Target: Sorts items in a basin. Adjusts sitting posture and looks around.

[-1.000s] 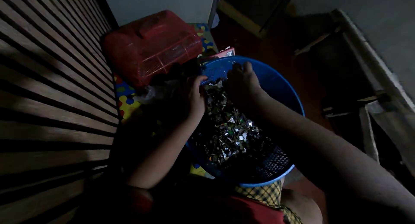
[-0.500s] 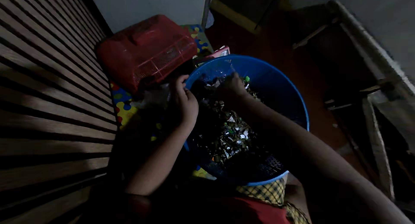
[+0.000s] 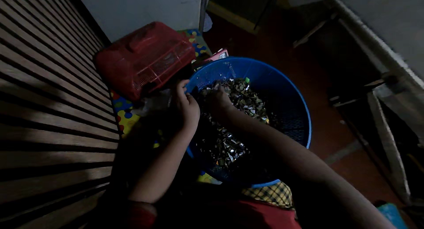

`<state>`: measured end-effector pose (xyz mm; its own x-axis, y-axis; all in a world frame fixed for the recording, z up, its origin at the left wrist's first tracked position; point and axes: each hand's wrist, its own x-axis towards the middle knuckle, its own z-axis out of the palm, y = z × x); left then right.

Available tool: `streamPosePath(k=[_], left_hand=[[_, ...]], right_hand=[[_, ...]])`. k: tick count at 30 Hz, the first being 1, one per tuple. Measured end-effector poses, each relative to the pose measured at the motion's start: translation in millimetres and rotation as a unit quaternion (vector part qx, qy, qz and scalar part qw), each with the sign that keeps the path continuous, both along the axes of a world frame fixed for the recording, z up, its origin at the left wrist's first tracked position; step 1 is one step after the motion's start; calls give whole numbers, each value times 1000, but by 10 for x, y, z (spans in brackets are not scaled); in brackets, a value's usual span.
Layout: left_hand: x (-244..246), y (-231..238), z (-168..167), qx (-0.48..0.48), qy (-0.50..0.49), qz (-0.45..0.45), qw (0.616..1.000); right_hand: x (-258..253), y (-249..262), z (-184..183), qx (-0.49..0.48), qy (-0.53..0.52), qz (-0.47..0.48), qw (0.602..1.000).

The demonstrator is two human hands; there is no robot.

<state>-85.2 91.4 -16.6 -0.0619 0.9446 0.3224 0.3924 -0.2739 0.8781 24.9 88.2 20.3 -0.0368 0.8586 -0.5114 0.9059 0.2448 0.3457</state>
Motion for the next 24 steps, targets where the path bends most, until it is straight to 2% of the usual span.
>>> streamPosePath(k=[2, 7, 11, 20, 24], left_hand=[[1, 2, -2, -4, -4, 3, 1000], [-3, 11, -27, 16, -7, -4, 1000], [2, -5, 22, -5, 5, -4, 1000], [28, -1, 29, -4, 8, -2, 1000], [19, 30, -36, 5, -12, -11, 1000]], right_hand=[[107, -30, 97, -3, 7, 1, 1000], [453, -133, 507, 111, -11, 44, 993], [403, -160, 650, 102, -30, 12, 994], [-98, 50, 186, 32, 2, -57, 998], [-36, 161, -35, 32, 81, -131, 988]])
